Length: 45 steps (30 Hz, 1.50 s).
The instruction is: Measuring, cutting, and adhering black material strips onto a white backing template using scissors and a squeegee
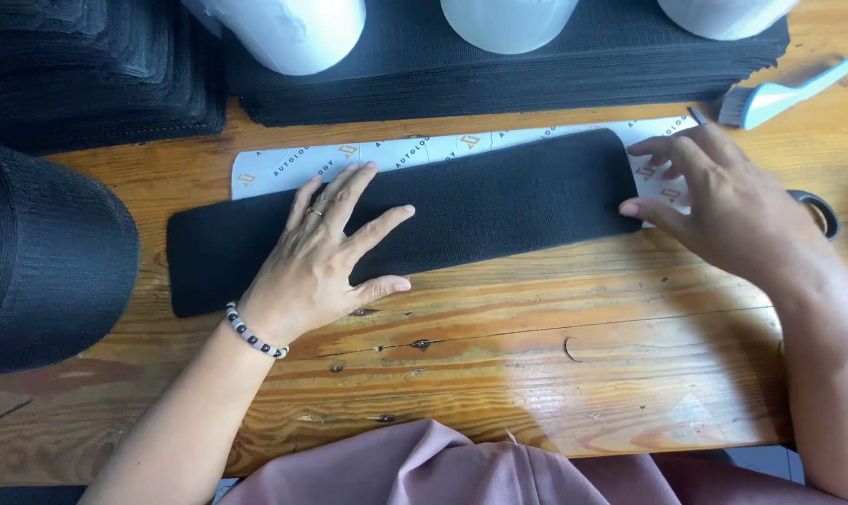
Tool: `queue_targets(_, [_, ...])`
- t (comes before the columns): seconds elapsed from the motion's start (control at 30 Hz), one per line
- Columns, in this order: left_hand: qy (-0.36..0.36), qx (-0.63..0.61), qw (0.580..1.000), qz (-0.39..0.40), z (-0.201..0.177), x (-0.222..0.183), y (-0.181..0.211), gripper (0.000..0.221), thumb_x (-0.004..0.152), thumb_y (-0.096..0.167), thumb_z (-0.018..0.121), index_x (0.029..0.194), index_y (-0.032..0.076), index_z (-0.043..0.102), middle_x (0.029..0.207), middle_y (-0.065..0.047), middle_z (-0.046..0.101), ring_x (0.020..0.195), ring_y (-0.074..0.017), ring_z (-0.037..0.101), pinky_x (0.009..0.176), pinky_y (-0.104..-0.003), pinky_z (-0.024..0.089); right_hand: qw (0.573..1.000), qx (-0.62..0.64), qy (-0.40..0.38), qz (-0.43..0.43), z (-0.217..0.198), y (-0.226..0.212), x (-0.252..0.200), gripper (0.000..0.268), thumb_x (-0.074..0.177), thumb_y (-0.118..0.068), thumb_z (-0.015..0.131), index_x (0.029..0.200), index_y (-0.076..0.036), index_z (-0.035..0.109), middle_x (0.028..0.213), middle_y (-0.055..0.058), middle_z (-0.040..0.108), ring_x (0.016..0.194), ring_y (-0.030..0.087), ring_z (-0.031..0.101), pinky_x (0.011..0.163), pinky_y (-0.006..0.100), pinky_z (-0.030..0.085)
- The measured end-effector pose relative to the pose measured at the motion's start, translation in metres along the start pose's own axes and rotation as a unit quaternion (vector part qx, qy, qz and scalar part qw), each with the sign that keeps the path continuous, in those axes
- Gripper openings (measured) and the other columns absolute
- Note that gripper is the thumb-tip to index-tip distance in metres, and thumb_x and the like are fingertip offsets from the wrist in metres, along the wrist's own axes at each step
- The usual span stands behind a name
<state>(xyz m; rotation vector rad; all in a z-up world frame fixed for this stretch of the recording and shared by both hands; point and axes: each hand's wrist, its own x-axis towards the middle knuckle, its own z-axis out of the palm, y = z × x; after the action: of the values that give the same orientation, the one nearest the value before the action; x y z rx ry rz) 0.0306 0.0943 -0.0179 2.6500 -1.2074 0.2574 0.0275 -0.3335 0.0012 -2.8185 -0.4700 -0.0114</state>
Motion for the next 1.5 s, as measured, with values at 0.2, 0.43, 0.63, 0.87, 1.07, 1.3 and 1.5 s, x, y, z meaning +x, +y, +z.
queue_targets(0.2, [-0.004, -0.019, 1.0, -0.011, 0.008, 0.003, -0.005, 0.07, 0.097, 0.063, 0.058, 0.154, 0.024, 0.046, 0.161, -0.027, 0.033, 0.149, -0.0445, 0.037, 0.12, -0.064, 0.029, 0.996, -0.078, 0.021, 0.03, 0.014, 0.003, 0.008, 0.06, 0.092, -0.055, 0.067, 0.138, -0.016, 0.061, 0.122, 0.016, 0.058, 0.107, 0.042, 0.065, 0.079, 0.057, 0.056])
queue_targets(0.43, [0.029, -0.036, 0.999, -0.016, 0.006, 0.005, -0.008, 0.069, 0.096, 0.064, 0.059, 0.151, 0.024, 0.049, 0.158, -0.026, 0.038, 0.147, -0.0431, 0.04, 0.119, -0.062, 0.033, 0.994, -0.082, 0.053, 0.051, 0.033, 0.017, 0.016, 0.06, 0.093, -0.065, 0.06, 0.131, -0.019, 0.064, 0.106, 0.006, 0.06, 0.102, 0.03, 0.065, 0.076, 0.047, 0.055])
queue_targets(0.63, [0.03, -0.044, 0.998, -0.038, 0.003, 0.003, -0.011, 0.071, 0.093, 0.065, 0.063, 0.149, 0.024, 0.048, 0.155, -0.023, 0.037, 0.147, -0.0423, 0.039, 0.117, -0.062, 0.034, 0.995, -0.087, 0.042, 0.038, 0.026, 0.002, 0.024, 0.084, 0.077, -0.072, 0.069, 0.14, -0.017, 0.061, 0.106, 0.006, 0.061, 0.103, 0.031, 0.064, 0.084, 0.048, 0.054])
queue_targets(0.87, [0.036, -0.048, 0.997, -0.044, -0.001, -0.002, -0.017, 0.069, 0.092, 0.067, 0.062, 0.144, 0.022, 0.054, 0.151, -0.022, 0.041, 0.144, -0.0416, 0.04, 0.114, -0.061, 0.034, 0.996, -0.072, 0.009, 0.054, 0.02, -0.014, 0.033, 0.077, 0.082, -0.067, 0.068, 0.141, -0.02, 0.058, 0.112, 0.009, 0.059, 0.103, 0.032, 0.065, 0.08, 0.051, 0.056])
queue_targets(1.07, [0.058, -0.048, 0.997, -0.025, -0.006, 0.0, -0.014, 0.072, 0.088, 0.061, 0.074, 0.145, 0.02, 0.054, 0.146, -0.023, 0.044, 0.137, -0.04, 0.048, 0.115, -0.063, 0.036, 0.999, 0.015, 0.045, 0.009, 0.013, -0.025, 0.027, 0.071, 0.081, -0.048, 0.082, 0.132, -0.004, 0.059, 0.124, 0.019, 0.054, 0.113, 0.035, 0.058, 0.102, 0.045, 0.047])
queue_targets(1.3, [0.084, -0.033, 0.996, 0.025, -0.024, 0.011, 0.001, 0.062, 0.09, 0.054, 0.079, 0.135, 0.015, 0.063, 0.139, -0.022, 0.048, 0.125, -0.0376, 0.054, 0.107, -0.055, 0.045, 0.892, 0.433, 0.035, 0.12, 0.014, 0.009, 0.015, 0.047, 0.091, -0.011, 0.076, 0.125, -0.015, 0.045, 0.093, 0.0, 0.049, 0.081, 0.008, 0.048, 0.071, 0.022, 0.04])
queue_targets(1.5, [0.011, -0.025, 0.999, 0.022, -0.017, 0.018, 0.005, 0.055, 0.095, 0.056, 0.065, 0.134, 0.016, 0.065, 0.149, -0.026, 0.047, 0.135, -0.041, 0.05, 0.114, -0.057, 0.036, 0.932, 0.302, -0.062, 0.188, -0.026, -0.012, 0.011, 0.054, 0.092, -0.02, 0.072, 0.14, -0.014, 0.049, 0.083, 0.005, 0.05, 0.074, 0.016, 0.051, 0.071, 0.03, 0.038])
